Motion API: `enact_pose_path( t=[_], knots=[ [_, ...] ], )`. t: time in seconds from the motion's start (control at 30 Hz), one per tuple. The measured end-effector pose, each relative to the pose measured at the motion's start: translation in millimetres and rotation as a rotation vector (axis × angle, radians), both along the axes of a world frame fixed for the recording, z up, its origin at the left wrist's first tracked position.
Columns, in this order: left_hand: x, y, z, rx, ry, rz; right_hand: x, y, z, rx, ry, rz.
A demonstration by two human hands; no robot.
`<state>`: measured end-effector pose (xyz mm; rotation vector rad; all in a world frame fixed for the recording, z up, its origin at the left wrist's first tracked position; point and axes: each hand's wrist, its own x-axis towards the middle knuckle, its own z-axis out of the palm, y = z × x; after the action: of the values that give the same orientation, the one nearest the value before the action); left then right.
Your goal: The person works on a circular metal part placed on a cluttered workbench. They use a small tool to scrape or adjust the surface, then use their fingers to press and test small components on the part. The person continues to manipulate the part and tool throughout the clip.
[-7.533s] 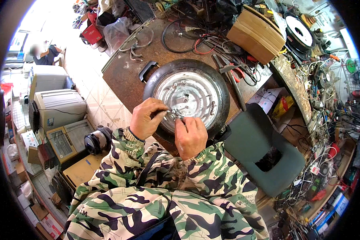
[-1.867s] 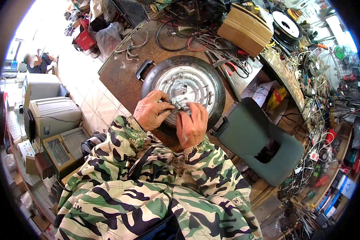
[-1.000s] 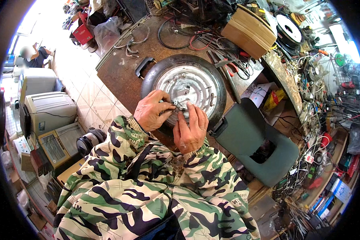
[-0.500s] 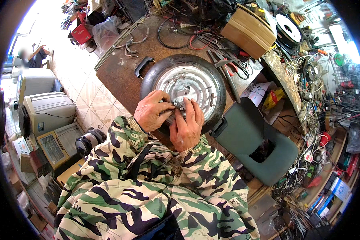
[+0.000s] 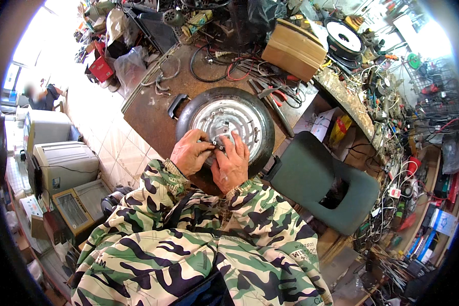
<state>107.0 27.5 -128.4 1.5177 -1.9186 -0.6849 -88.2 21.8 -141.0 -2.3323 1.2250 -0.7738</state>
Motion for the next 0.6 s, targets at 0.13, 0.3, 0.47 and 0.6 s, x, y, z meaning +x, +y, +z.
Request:
enact_pose_path(
  t=[0.13,0.3,0.47,0.6],
  knots=[
    [-4,-2,-1,-0.013,-0.01,-0.002,-7,-5,5,0.02,0.018,0.03],
    [-4,-4,-8,-0.032,0.044,0.019,-12,-5,1,-0.02,0.036,0.018],
    [1,5,-4,-0.027,-0.016,0.015,-9,2,-4,0.009,0.004,0.009],
    [-1,4,2,-0.02,-0.07,-0.019,-10,2,-12,-0.049,-0.005,0.011]
  ],
)
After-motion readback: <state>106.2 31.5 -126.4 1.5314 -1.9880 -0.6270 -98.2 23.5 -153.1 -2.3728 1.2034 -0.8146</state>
